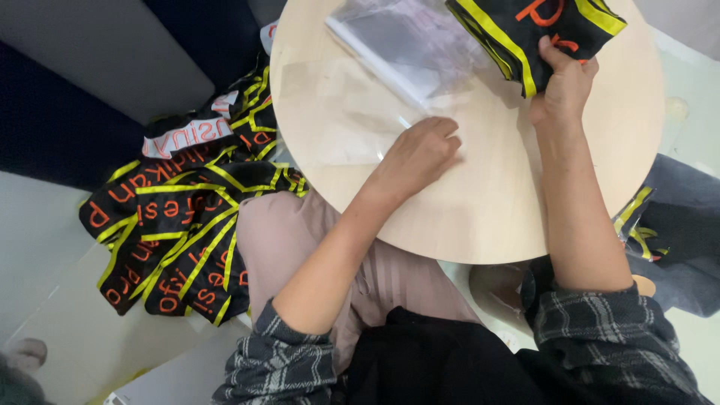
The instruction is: The person trims threads from a black and yellow sash using scissors, folds the sash, and places it into a clear plastic bag.
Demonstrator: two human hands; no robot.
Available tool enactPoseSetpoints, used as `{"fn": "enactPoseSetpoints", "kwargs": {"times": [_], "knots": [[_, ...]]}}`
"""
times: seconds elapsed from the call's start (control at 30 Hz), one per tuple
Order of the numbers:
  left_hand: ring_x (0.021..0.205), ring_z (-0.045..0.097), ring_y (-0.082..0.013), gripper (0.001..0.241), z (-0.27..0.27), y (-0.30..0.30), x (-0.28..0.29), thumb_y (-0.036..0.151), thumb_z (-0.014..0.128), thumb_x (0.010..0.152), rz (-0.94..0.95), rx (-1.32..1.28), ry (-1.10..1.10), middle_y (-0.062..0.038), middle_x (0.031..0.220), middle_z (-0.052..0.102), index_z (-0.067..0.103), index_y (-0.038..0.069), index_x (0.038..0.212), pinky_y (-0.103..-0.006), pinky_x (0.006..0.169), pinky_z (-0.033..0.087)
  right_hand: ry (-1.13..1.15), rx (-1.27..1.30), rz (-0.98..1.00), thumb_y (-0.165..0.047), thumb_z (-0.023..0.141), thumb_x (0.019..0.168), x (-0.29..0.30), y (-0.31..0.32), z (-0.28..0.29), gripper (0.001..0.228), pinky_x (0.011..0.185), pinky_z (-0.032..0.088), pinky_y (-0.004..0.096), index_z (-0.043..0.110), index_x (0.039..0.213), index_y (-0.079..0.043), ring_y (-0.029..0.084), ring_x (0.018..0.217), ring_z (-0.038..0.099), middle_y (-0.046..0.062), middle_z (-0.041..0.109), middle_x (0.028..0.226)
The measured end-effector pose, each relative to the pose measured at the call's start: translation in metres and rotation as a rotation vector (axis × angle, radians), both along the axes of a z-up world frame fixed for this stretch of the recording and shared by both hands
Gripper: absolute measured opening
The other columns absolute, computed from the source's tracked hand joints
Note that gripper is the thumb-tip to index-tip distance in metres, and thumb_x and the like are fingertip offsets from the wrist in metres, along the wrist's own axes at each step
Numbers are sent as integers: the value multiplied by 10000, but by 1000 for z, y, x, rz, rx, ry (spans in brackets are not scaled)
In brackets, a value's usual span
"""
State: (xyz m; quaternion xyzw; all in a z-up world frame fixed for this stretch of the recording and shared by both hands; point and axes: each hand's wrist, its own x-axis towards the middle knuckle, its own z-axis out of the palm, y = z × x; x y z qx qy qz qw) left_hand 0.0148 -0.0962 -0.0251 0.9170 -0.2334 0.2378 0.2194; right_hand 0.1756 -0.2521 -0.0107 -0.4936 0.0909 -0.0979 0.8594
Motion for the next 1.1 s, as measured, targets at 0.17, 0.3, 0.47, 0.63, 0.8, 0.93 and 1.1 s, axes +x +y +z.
{"fn": "enactPoseSetpoints", "kwargs": {"times": [0.17,0.3,0.47,0.63,0.8,0.93,1.1], "knots": [[690,506,-261,516,11,-5,-10,347,452,861,12,-239,89,-74,664,478,559,-21,516,-358,604,402,-90,69,81,124,717,590,-8,-15,7,272,767,612,399,658,817,-14,249,771,673,103,694,825],[878,517,-265,178,-17,-6,0,39,510,791,185,-290,148,-108,857,554,553,-53,644,-357,629,452,-28,4,227,64,691,632,-67,-24,30,273,819,589,375,626,868,-58,208,830,655,49,663,859],[765,496,-290,237,-9,-10,-5,-131,437,569,311,-470,-35,-85,745,521,563,12,709,-367,660,414,173,-136,130,8,692,592,-138,-37,30,355,774,588,344,629,923,-102,170,843,662,21,678,921],[789,482,-312,393,-3,-4,-6,-94,504,602,610,-286,140,-141,866,483,478,-11,985,-382,659,439,205,-182,39,3,711,578,-158,-41,28,350,760,593,332,602,904,-64,180,832,661,76,671,938],[732,612,-298,270,20,10,-17,-87,522,669,577,-526,307,-115,720,593,553,-27,930,-387,639,511,146,-139,-7,34,776,583,-177,-30,46,252,572,575,306,613,754,-56,222,600,653,72,612,667],[705,630,-330,156,18,11,-14,20,541,666,592,-638,280,-79,631,642,584,91,798,-469,627,497,130,-120,53,23,747,622,-167,-36,18,186,583,572,278,630,738,-63,203,624,662,69,619,678],[694,634,-280,112,-5,13,2,73,544,677,642,-627,280,-53,642,639,627,113,741,-415,624,510,124,-215,127,41,725,616,-189,-16,41,186,555,569,310,627,750,-43,220,586,645,88,603,657]]}}
